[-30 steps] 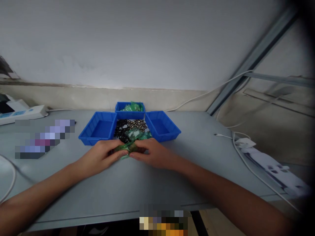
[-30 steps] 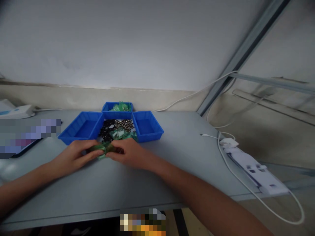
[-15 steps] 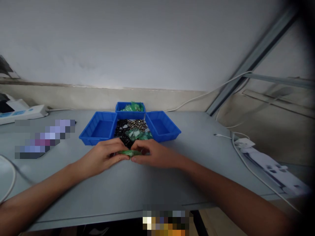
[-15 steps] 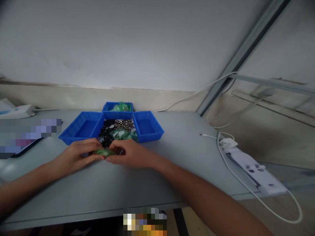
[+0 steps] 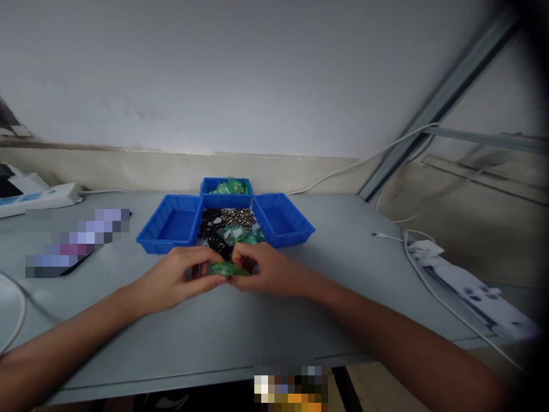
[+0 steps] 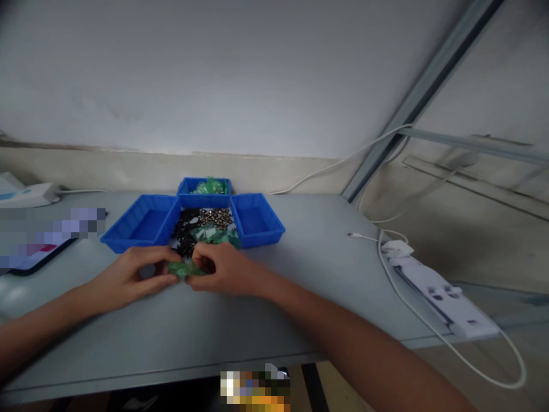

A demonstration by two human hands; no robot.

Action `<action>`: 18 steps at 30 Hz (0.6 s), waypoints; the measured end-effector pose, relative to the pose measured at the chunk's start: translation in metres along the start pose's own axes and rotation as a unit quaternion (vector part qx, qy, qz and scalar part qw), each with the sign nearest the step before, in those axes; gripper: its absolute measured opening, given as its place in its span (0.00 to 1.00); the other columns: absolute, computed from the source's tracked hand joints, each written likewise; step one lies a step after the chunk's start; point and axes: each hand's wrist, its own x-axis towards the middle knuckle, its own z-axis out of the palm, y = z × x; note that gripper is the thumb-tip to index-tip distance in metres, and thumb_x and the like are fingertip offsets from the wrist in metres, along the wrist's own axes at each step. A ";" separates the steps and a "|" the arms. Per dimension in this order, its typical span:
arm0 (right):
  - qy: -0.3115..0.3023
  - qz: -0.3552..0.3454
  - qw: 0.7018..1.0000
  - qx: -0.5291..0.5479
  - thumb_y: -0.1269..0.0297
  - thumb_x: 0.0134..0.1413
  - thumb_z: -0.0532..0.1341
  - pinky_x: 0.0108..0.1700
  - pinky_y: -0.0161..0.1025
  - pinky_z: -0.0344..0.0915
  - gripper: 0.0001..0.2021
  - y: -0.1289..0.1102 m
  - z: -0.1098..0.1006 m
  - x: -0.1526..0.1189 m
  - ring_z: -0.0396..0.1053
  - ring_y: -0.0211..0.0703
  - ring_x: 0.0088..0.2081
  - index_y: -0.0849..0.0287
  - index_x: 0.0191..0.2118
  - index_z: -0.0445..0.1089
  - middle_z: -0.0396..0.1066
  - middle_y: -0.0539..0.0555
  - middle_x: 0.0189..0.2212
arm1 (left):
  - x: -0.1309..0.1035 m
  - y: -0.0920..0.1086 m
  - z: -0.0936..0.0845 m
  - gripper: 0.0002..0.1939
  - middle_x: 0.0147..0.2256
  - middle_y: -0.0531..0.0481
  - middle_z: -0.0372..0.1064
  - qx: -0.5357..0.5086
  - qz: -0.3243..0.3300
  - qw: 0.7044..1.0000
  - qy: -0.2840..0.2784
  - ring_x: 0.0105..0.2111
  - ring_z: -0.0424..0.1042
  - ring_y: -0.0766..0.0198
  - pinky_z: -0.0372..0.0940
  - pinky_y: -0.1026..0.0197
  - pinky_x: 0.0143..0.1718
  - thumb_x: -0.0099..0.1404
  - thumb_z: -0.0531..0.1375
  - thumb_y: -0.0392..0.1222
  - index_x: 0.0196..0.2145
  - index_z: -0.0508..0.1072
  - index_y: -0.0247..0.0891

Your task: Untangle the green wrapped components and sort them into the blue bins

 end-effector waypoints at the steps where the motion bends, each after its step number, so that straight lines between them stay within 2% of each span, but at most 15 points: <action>1: -0.001 -0.002 1.000 -0.003 0.63 0.45 0.58 0.23 0.30 0.46 0.10 0.001 0.000 0.000 0.51 0.30 0.22 0.59 0.25 0.54 0.53 0.43 0.20 | 0.000 0.000 0.000 0.12 0.25 0.53 0.64 0.002 -0.002 1.000 -0.002 0.25 0.64 0.68 0.57 0.68 0.24 0.62 0.50 0.47 0.35 0.68 0.37; 10: 0.000 0.001 1.000 -0.010 0.61 0.46 0.58 0.23 0.30 0.47 0.10 0.002 -0.001 0.001 0.52 0.29 0.23 0.59 0.25 0.55 0.54 0.43 0.20 | -0.001 -0.013 0.008 0.11 0.25 0.56 0.66 0.037 -0.006 0.999 0.007 0.24 0.65 0.69 0.54 0.68 0.24 0.63 0.50 0.48 0.33 0.62 0.38; 18: -0.022 0.022 0.997 0.066 0.57 0.49 0.56 0.24 0.30 0.49 0.11 0.000 -0.004 0.002 0.54 0.31 0.24 0.60 0.30 0.60 0.58 0.45 0.23 | -0.002 -0.012 0.006 0.11 0.23 0.56 0.65 0.013 -0.026 0.999 0.030 0.24 0.64 0.68 0.55 0.67 0.24 0.62 0.50 0.48 0.31 0.60 0.37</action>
